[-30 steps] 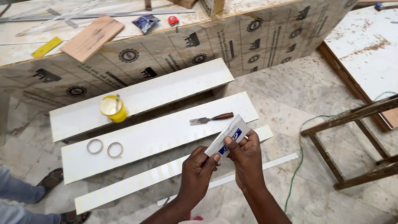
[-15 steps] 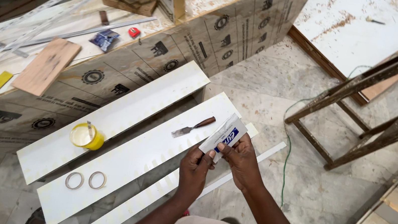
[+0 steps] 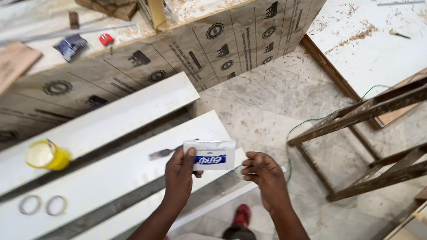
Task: The person opens a small packet, places it on a wooden board, then picks up a long white panel and sits on the floor. They peel off strips of masking tape from the panel's surface by hand.
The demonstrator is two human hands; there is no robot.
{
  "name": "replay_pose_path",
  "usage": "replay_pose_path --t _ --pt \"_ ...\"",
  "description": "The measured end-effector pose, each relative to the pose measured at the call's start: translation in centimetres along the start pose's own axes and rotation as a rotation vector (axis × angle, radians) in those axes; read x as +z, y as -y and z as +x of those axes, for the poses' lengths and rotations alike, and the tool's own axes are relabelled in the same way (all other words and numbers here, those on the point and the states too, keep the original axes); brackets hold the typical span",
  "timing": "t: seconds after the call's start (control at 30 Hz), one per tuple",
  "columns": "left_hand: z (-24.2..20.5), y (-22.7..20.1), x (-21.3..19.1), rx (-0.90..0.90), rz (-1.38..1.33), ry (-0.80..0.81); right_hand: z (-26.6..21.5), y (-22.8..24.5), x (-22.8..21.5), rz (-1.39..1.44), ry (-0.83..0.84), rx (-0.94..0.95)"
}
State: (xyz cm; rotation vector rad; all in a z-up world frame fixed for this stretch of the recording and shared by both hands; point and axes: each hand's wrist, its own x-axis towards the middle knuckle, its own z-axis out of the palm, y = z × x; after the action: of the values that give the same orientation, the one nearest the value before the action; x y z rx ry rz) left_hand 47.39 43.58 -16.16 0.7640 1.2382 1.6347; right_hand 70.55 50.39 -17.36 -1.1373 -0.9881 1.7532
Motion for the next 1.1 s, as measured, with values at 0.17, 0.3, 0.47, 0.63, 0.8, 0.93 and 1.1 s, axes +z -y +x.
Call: replay_pose_path --t 0.17,0.3,0.47,0.63,0.8,0.93,1.1 --pt "1.1 4.5 9.8 -0.2 -0.054 0.064 3.1 4.0 -4.4 -0.168 0.067 0.001" --pt "2.1 6.2 14.7 -0.252 -0.111 0.108 4.2 6.7 -8.6 -0.254 0.014 -0.037" --pt "5.5 6.5 18.8 -0.256 -0.089 0.093 4.5 8.0 -11.5 -0.275 -0.102 -0.072" --pt "9.3 7.9 22.8 -0.323 -0.138 0.124 4.6 9.7 -12.8 -0.497 -0.147 -0.236" --pt "14.3 11.2 27.0 -0.294 -0.183 0.276 7.2 12.5 -15.4 -0.727 -0.265 -0.409" --pt "21.0 13.8 30.4 -0.419 -0.139 0.298 13.2 14.7 -18.3 -0.584 -0.327 -0.25" --pt "29.7 14.1 33.3 -0.546 -0.308 0.35 23.2 18.4 -20.3 -0.401 -0.279 -0.281"
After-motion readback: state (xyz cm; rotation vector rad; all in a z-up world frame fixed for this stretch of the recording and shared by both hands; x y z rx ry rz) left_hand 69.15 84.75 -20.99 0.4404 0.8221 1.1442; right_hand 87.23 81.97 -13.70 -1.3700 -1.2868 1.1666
